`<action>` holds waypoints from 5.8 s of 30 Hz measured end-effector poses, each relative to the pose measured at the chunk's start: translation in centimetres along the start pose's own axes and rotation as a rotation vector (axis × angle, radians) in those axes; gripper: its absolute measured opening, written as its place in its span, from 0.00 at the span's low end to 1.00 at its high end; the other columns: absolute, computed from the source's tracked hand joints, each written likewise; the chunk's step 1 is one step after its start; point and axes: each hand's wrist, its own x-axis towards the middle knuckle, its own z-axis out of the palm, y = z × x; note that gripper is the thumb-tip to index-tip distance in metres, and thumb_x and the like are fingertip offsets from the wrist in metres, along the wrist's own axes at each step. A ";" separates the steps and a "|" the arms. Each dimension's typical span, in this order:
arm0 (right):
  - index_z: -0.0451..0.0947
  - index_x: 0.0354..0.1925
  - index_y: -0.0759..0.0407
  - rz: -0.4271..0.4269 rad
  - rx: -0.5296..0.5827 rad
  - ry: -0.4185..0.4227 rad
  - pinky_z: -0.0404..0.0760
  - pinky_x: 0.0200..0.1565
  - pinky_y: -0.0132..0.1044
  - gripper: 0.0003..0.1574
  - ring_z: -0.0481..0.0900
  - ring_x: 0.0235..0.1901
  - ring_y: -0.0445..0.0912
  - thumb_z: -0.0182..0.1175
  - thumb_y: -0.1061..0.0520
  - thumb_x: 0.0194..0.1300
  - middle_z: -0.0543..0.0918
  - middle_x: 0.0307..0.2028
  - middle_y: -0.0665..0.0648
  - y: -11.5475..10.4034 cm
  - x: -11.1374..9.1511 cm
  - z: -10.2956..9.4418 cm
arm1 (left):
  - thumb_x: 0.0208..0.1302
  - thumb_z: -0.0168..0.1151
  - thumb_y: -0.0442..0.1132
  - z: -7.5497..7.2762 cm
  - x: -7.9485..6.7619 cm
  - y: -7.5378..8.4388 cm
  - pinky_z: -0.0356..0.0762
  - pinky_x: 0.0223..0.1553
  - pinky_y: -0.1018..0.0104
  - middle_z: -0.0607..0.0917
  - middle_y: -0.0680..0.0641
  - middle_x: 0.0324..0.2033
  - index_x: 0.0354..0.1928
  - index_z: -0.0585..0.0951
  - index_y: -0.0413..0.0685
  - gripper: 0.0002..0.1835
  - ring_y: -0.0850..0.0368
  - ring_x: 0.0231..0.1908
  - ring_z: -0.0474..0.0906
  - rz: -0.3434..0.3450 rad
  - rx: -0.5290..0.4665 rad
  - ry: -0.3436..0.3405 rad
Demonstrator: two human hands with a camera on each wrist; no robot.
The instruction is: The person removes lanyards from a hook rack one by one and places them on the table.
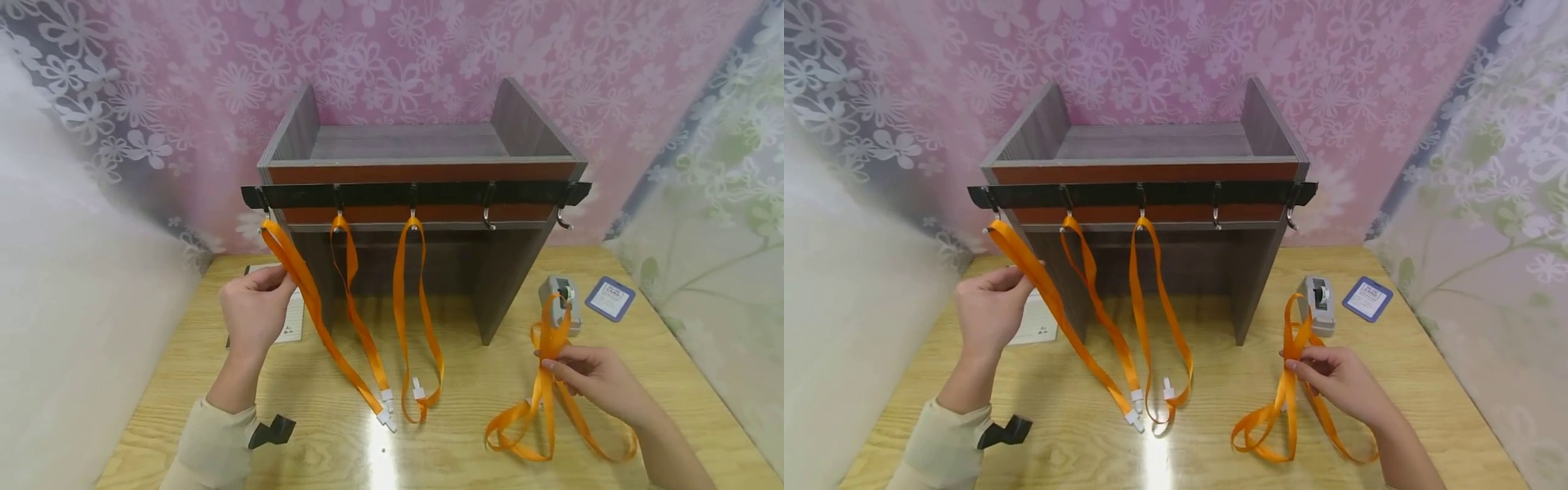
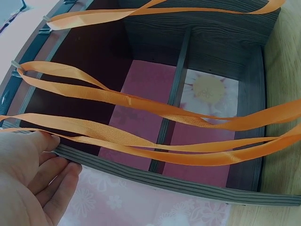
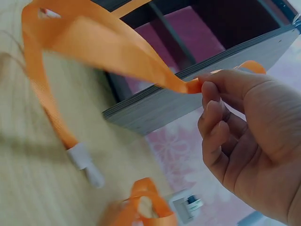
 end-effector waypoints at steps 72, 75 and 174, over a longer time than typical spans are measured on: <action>0.82 0.57 0.50 0.090 -0.094 0.084 0.68 0.13 0.34 0.18 0.71 0.14 0.45 0.63 0.52 0.70 0.78 0.19 0.52 -2.1 4.0 1.8 | 0.60 0.72 0.40 -0.2 0.0 -0.1 0.78 0.28 0.81 0.91 0.39 0.30 0.38 0.91 0.41 0.10 0.84 0.24 0.78 -0.016 0.014 -0.021; 0.82 0.57 0.54 0.045 -0.079 0.066 0.70 0.15 0.34 0.19 0.73 0.16 0.43 0.63 0.55 0.70 0.79 0.22 0.50 -2.6 4.7 2.3 | 0.60 0.72 0.40 -0.2 -0.1 0.0 0.78 0.28 0.80 0.91 0.39 0.30 0.38 0.91 0.41 0.10 0.83 0.23 0.78 -0.024 0.014 -0.024; 0.86 0.36 0.68 -0.384 0.289 0.060 0.65 0.18 0.35 0.04 0.65 0.17 0.41 0.63 0.69 0.65 0.75 0.19 0.49 -16.8 12.0 8.2 | 0.60 0.72 0.40 0.0 -0.1 -0.1 0.78 0.29 0.81 0.90 0.39 0.29 0.37 0.91 0.40 0.10 0.84 0.24 0.79 0.022 -0.025 -0.003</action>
